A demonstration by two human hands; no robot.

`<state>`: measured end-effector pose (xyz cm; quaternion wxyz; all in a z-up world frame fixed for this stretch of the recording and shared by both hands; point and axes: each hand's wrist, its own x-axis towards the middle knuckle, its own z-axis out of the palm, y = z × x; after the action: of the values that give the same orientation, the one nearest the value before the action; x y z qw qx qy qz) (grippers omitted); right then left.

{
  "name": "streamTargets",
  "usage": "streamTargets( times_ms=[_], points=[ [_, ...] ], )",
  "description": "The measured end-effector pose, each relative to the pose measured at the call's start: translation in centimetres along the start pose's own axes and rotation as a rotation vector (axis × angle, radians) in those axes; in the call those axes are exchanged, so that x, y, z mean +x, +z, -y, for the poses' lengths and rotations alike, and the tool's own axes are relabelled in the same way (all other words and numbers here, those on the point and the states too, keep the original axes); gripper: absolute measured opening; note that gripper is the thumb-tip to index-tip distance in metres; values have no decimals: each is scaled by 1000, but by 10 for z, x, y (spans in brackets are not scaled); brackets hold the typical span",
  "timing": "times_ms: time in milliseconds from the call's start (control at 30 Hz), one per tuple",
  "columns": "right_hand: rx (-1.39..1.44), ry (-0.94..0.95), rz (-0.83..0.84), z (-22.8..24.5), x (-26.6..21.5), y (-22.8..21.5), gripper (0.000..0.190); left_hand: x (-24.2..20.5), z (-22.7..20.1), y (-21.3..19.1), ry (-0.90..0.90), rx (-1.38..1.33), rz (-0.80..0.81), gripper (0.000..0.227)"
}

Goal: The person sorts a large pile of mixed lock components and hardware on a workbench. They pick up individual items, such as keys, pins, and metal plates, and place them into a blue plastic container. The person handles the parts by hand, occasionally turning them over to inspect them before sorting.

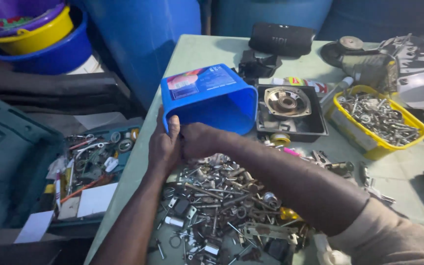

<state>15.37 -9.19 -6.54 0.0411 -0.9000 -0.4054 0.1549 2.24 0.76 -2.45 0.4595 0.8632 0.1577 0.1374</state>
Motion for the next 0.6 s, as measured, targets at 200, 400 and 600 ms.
streamTargets(
  times_ms=[200, 400, 600],
  points=[
    [-736, -774, -649, -52, 73, 46, 31, -14, -16, -7, -19, -39, 21, 78],
    [798, -147, 53, -4, -55, -73, 29, -15, -19, -13, -51, -94, 1, 80],
    [387, -745, -637, -123, 90, 72, 28, -11, -14, -3, 52, -16, -64, 75]
  ],
)
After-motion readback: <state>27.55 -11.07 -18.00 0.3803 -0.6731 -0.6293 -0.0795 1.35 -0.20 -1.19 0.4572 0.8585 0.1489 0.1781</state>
